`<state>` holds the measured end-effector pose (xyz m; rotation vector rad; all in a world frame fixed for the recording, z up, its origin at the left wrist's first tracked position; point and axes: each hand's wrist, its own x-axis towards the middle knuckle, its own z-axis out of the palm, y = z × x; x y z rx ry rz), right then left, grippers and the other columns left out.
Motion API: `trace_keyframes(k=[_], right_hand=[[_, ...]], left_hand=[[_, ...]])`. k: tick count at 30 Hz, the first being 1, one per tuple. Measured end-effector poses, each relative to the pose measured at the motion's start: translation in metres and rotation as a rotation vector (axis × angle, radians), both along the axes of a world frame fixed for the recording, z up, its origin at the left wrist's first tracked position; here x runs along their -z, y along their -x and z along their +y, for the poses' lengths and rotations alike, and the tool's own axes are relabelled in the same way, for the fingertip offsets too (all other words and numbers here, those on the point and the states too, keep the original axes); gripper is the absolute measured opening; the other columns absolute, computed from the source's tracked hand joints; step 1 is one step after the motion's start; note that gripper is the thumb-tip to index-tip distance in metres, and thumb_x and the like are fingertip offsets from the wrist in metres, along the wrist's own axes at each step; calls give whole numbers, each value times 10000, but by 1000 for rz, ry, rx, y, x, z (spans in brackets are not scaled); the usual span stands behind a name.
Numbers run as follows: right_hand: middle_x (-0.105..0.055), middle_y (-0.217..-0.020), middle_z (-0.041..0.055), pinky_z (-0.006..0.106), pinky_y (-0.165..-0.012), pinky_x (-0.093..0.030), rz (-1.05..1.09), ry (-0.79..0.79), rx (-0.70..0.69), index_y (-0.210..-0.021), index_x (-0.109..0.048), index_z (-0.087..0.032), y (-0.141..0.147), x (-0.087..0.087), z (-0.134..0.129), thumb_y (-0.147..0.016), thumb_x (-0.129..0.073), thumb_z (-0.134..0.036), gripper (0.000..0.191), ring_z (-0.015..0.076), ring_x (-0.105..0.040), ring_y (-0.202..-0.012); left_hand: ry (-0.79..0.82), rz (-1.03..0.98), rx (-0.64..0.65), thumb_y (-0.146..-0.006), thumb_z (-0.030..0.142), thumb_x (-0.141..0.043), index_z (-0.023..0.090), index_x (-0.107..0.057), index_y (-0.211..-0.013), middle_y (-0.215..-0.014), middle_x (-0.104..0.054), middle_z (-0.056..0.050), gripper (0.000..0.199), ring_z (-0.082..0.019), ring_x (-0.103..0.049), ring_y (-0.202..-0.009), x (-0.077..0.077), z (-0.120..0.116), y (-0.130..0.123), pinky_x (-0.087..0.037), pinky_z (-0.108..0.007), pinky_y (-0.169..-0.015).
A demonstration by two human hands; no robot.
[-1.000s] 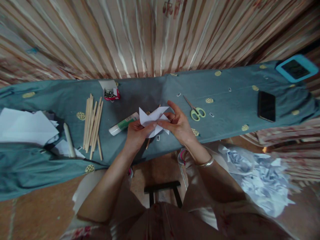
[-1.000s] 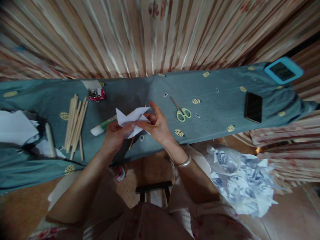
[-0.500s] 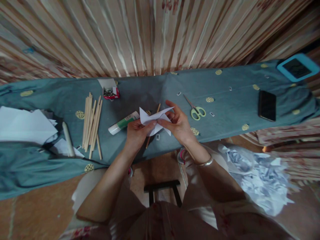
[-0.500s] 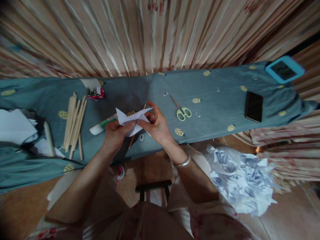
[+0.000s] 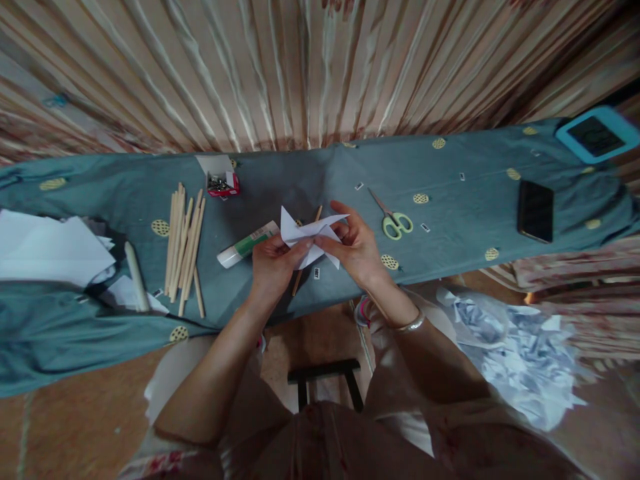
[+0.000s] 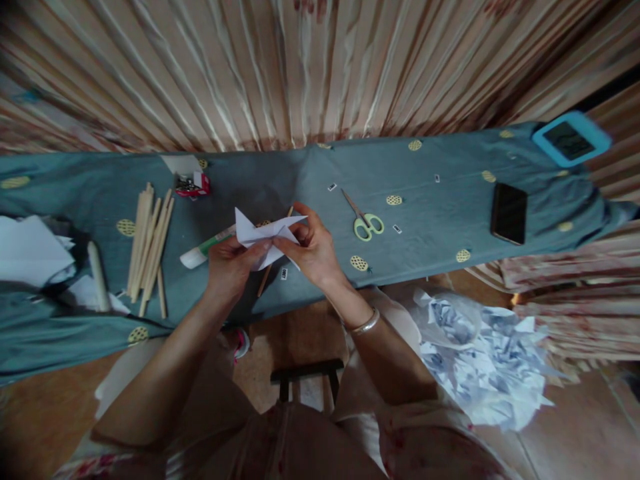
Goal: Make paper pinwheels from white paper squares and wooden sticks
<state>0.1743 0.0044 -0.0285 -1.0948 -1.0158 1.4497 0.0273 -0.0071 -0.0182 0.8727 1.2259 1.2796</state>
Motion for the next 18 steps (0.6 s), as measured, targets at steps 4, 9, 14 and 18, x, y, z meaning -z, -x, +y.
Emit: trace_keyframes(k=[4, 9, 14, 18], right_hand=[[-709, -806, -63, 349, -725, -606, 13, 4, 15, -1209, -500, -317, 1, -1, 0, -621, -888, -405, 710, 175, -694, -729], [-704, -798, -64, 359, -721, -617, -5, 10, 19, -1203, -498, -312, 2, -2, 0, -610, -890, -422, 720, 183, -704, -723], [-709, -813, -59, 354, -702, -612, -11, 17, 11, -1193, -485, -313, 2, -2, 0, -610, -889, -439, 721, 182, -699, -721], [-717, -842, -41, 343, -710, -601, -8, 12, -4, -1211, -467, -296, 2, -1, 1, -620, -882, -448, 739, 190, -707, -758]], left_hand=[[-5, 12, -13, -596, 287, -868, 225, -794, -748, -773, -775, -12, 180, -178, -675, -702, 0, 0, 0, -547, -281, -657], [-18, 26, -14, -598, 296, -862, 213, -792, -742, -741, -765, -6, 181, -163, -656, -663, 2, 1, 1, -525, -268, -632], [-9, 54, -4, -607, 294, -866, 233, -796, -739, -754, -767, -4, 161, -170, -662, -673, 3, 1, 2, -528, -274, -644], [-24, 67, -13, -603, 327, -867, 230, -797, -730, -730, -761, -6, 175, -173, -654, -649, 5, 2, 2, -523, -281, -630]])
